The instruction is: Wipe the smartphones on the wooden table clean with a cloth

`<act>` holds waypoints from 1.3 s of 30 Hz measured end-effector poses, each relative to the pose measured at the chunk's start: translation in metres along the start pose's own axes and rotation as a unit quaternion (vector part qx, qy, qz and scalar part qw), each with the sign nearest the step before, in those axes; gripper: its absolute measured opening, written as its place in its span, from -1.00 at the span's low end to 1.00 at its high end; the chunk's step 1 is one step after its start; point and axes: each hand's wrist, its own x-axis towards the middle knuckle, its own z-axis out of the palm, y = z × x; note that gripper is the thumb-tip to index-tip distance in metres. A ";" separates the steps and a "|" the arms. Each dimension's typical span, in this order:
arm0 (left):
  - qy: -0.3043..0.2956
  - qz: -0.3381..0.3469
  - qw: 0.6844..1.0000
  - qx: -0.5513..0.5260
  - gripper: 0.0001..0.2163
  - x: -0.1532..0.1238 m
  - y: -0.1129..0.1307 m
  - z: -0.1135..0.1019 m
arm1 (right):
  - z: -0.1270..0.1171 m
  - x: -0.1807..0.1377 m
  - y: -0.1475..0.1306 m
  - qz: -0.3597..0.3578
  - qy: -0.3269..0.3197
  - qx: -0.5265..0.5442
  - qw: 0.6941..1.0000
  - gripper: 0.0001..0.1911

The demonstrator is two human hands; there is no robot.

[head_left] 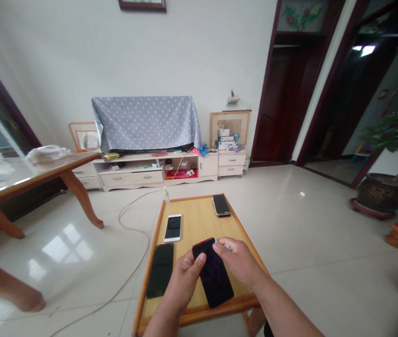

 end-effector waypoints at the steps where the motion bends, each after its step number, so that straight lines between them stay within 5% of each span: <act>1: -0.011 0.003 1.000 0.002 -0.55 0.000 0.001 0.000 | -0.001 0.000 0.000 0.011 -0.015 0.010 1.000 -0.62; 5: -0.033 0.004 0.999 0.014 -0.59 0.004 -0.002 -0.001 | 0.000 -0.002 0.008 0.072 -0.031 0.047 0.996 -0.63; 11: 0.064 0.028 0.992 0.108 -0.51 0.018 -0.034 -0.008 | 0.009 0.004 0.031 0.112 0.063 0.099 0.987 -0.58; 16: 0.194 0.050 0.915 0.351 -0.21 0.014 -0.055 -0.008 | 0.010 0.012 0.053 0.188 0.194 0.191 0.944 -0.58; 19: 0.172 0.073 0.877 0.444 -0.13 0.010 -0.062 -0.001 | 0.014 0.012 0.064 0.214 0.214 0.221 0.927 -0.60; 23: 0.154 0.080 0.844 0.507 -0.29 0.011 -0.070 0.005 | 0.022 0.009 0.075 0.222 0.209 0.228 0.925 -0.63; 39: 0.143 0.042 0.804 0.575 -0.44 0.019 -0.089 0.005 | -0.010 0.007 0.100 0.228 0.206 0.137 0.941 -0.80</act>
